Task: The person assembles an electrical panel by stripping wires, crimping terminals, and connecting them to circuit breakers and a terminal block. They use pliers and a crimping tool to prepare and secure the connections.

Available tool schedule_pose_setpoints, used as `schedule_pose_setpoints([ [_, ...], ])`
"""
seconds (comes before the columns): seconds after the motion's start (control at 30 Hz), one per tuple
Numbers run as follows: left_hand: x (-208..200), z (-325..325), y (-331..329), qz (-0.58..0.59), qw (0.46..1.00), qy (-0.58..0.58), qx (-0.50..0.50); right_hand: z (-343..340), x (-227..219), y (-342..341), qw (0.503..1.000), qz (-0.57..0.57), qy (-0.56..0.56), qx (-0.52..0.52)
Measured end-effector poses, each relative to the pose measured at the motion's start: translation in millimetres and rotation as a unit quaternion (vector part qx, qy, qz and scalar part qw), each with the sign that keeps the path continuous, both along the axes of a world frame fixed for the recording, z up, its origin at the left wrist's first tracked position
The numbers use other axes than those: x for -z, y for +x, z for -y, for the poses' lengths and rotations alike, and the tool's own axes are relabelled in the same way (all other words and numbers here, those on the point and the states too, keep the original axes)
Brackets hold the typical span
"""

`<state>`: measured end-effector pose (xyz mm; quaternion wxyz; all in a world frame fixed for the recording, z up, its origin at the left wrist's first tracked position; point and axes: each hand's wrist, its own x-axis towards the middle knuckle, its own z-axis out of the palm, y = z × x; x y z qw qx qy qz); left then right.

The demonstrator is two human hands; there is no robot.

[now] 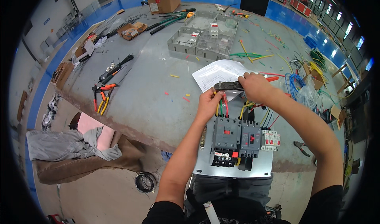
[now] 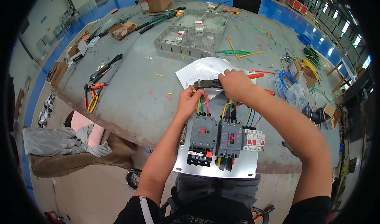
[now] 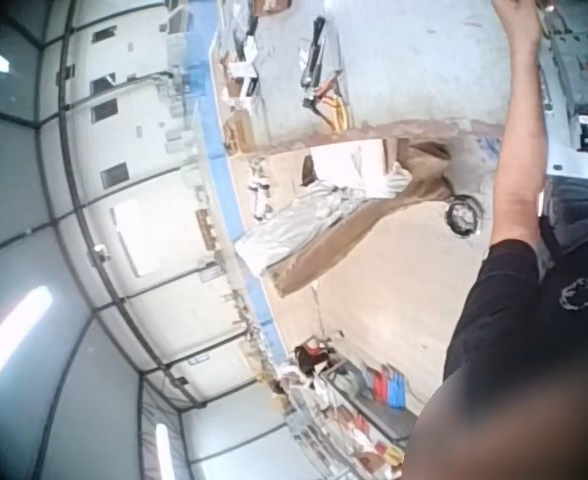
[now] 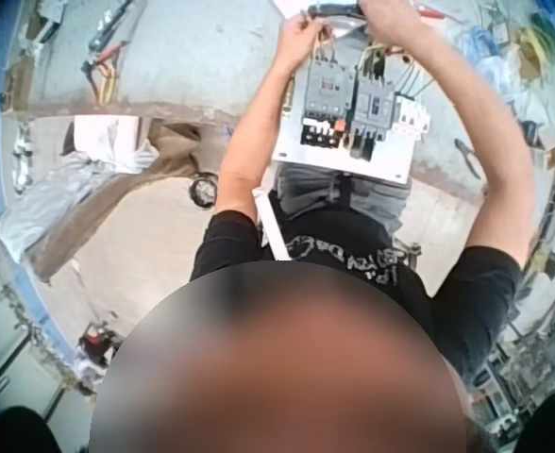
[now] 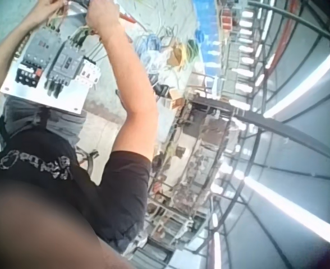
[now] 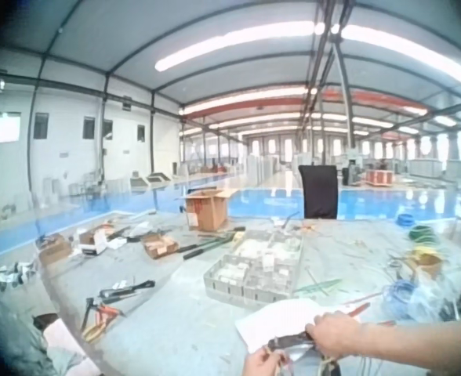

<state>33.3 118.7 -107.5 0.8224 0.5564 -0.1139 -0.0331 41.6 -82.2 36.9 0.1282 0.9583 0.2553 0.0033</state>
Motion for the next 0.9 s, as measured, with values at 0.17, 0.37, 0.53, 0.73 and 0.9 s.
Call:
schedule_pose_setpoints([
  [0.17, 5, -1, 3, 0.036, 0.999, 0.022, -0.017, -6, 3, -11, 0.994, 0.096, -0.034, -0.044],
  [0.37, 5, 2, 2, 0.018, 0.999, 0.016, -0.022, -11, 6, -14, 0.996, 0.091, -0.006, -0.011],
  [0.53, 3, 4, 1, 0.028, 0.999, 0.033, -0.031, -11, 7, -16, 0.998, 0.057, -0.011, 0.029],
  [0.73, 3, 2, 1, 0.026, 0.998, 0.041, -0.038, -20, 0, -16, 0.996, 0.045, -0.07, 0.042],
  [0.9, 1, 5, 0, 0.037, 0.997, 0.05, -0.035, 0, -2, -11, 0.995, 0.088, -0.038, 0.018],
])
